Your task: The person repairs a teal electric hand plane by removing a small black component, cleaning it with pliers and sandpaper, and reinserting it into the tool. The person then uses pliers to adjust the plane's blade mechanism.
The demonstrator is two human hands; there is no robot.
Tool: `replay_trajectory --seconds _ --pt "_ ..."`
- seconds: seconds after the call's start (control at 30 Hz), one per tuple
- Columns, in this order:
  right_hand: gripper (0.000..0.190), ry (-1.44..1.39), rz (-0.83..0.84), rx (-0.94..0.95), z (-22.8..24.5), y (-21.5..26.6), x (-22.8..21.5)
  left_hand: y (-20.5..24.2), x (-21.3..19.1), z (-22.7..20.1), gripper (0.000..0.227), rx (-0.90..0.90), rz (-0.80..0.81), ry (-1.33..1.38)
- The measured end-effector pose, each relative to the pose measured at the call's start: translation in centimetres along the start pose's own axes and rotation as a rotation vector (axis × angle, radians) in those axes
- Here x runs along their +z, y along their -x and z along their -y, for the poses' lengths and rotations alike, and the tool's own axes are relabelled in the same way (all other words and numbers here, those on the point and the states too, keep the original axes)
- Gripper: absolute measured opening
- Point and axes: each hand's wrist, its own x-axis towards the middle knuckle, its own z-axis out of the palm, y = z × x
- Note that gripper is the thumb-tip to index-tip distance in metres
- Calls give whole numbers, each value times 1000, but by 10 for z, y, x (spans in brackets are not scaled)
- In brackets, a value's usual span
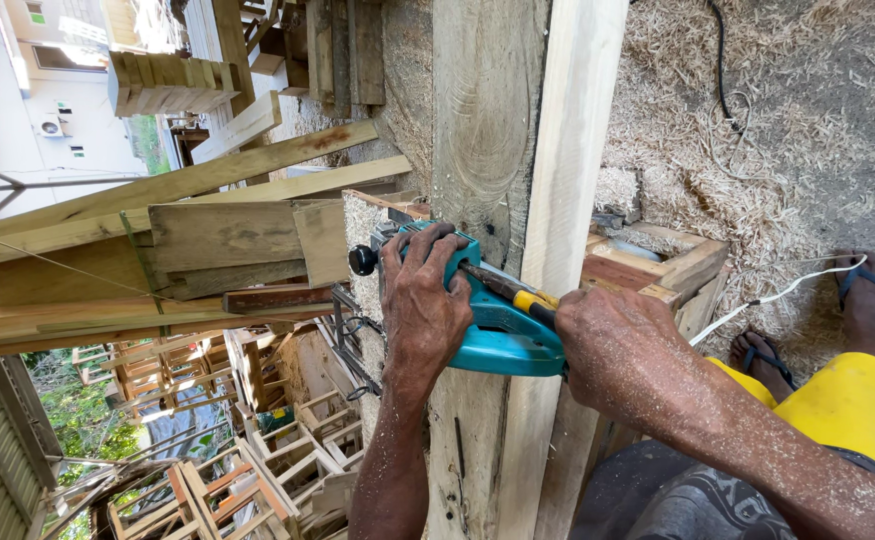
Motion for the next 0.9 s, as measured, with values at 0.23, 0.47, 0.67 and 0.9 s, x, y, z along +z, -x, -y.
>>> replay_trajectory --seconds 0.23,0.47,0.67,0.9 --pt "26 -23 -21 11 2 3 2 0 0 0 49 -2 0 4" --pt "30 -8 -15 12 1 3 3 0 1 2 47 18 -9 25" --pt "33 12 53 31 1 4 2 0 0 2 49 7 4 28" --pt "36 2 6 0 -2 5 4 1 -1 1 49 20 -5 40"
